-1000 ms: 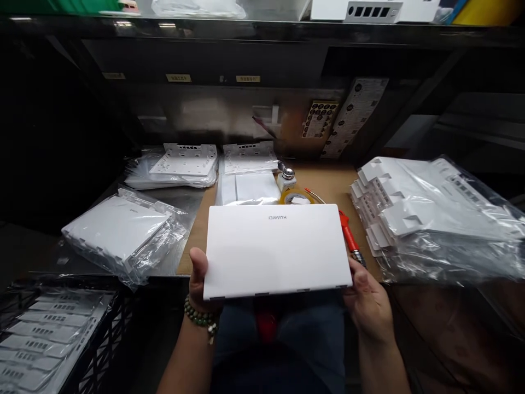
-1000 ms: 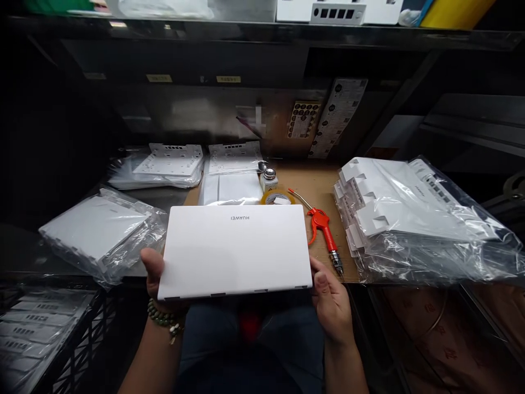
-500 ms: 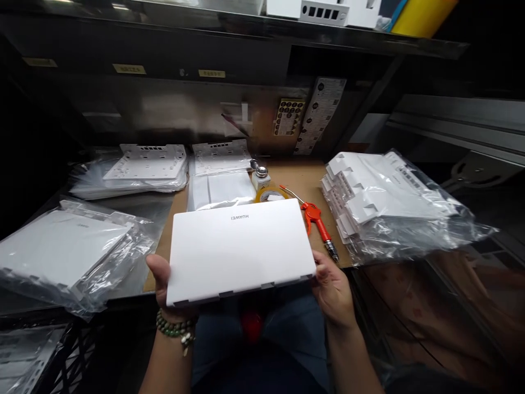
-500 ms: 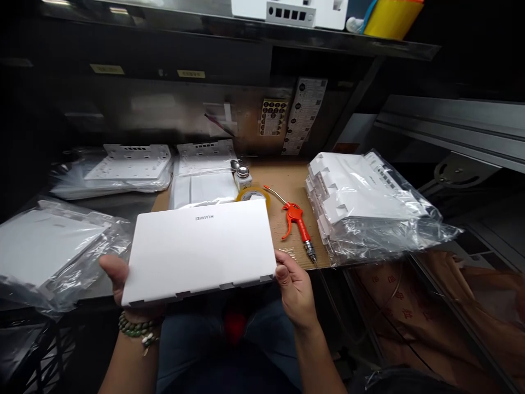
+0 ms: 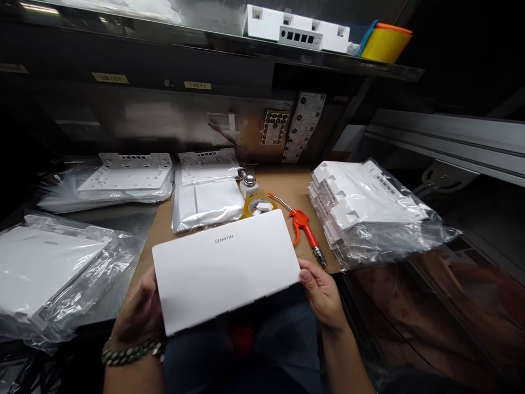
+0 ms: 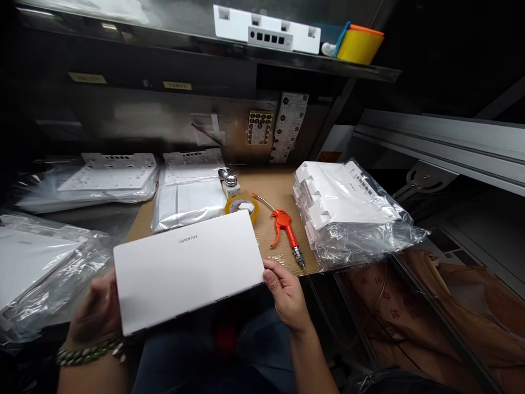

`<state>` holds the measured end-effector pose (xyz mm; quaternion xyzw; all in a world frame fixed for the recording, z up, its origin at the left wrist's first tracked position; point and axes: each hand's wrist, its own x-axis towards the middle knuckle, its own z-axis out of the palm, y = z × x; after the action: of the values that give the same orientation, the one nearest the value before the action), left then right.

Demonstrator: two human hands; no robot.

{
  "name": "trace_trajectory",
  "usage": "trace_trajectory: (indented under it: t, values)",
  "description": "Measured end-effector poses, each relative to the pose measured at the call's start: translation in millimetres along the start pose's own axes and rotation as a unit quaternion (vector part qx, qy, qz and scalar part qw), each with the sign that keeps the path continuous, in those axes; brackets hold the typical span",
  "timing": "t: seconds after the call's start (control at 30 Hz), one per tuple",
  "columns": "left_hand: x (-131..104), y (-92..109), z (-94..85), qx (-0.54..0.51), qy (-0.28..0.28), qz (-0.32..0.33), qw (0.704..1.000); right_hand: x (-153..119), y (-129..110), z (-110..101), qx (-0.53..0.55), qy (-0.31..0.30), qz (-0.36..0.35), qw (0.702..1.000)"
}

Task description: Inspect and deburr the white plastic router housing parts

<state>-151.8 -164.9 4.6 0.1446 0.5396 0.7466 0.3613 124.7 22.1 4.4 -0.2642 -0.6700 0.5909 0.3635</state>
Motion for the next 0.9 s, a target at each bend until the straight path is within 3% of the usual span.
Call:
trace_trajectory:
  t: [0.1,0.2,0.3,0.4,0.57,0.9]
  values:
    - [-2.2,15.3,-2.4,0.102,0.023,0.004,0.995,6.9,2.5,-7.9,-0.043,-0.030,-0.030,0.998]
    - [-8.4,25.4,3.3,0.201,0.017,0.129,0.971,15.8,2.5,-11.9,-0.069,-0.017,-0.053,0.996]
    - [-12.3,32.0,13.4,0.264,-0.049,0.216,0.939,24.2,-3.6,-11.8,-0.055,-0.007,-0.065,0.996]
    - [-9.9,36.1,20.0,0.286,-0.141,0.257,0.912,30.4,-11.3,-10.0,-0.064,-0.008,-0.095,0.993]
    - [-3.9,37.9,21.3,0.261,-0.209,0.257,0.907,31.7,-10.5,-11.1,-0.105,0.009,-0.118,0.987]
    - [-5.1,39.1,30.1,0.197,-0.253,0.223,0.921,28.4,18.3,-19.7,-0.096,0.039,-0.145,0.984]
